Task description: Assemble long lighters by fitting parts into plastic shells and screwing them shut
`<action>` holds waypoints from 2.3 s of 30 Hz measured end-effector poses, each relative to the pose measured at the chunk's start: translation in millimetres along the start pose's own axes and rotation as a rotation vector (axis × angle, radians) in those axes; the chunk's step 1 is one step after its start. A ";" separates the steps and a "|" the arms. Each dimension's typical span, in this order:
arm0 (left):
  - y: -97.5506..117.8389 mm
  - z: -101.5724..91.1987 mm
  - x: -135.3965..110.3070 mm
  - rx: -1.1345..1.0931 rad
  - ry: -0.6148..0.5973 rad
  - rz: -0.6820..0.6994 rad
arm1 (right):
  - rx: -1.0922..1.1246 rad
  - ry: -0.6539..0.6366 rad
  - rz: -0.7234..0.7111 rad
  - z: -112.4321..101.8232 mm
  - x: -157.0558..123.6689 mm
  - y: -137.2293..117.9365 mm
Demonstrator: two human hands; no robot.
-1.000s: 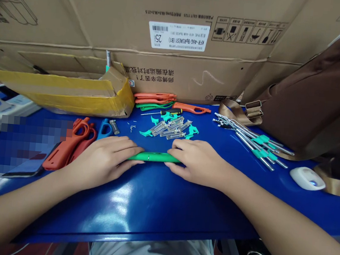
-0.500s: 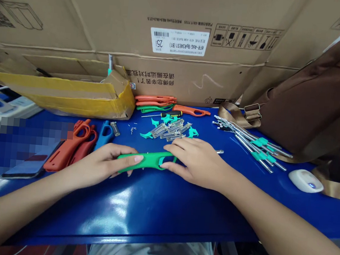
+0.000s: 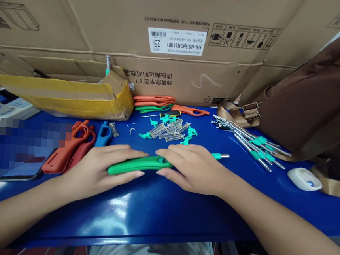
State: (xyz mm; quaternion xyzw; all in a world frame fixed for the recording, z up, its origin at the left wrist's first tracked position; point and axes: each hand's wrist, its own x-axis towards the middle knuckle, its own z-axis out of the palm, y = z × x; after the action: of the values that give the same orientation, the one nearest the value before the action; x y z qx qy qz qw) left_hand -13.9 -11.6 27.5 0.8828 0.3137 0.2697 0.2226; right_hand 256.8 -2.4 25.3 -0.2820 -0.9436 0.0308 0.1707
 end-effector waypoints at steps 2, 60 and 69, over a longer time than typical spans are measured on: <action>-2.3 1.3 -3.0 0.072 -0.027 0.086 | 0.016 -0.007 -0.022 0.4 0.0 -0.6; -25.3 -15.7 0.3 0.529 0.083 -0.035 | -0.482 -0.037 0.402 -0.3 -3.4 36.3; -17.5 1.4 -1.1 0.275 -0.017 -0.096 | -0.173 -0.039 0.113 13.2 4.1 25.5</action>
State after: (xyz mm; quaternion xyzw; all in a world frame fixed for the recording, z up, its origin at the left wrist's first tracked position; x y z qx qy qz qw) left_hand -21.4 -0.3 16.3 0.8911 0.3877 0.2057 0.1151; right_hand 262.4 21.7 10.3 -0.3478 -0.9284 -0.0356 0.1255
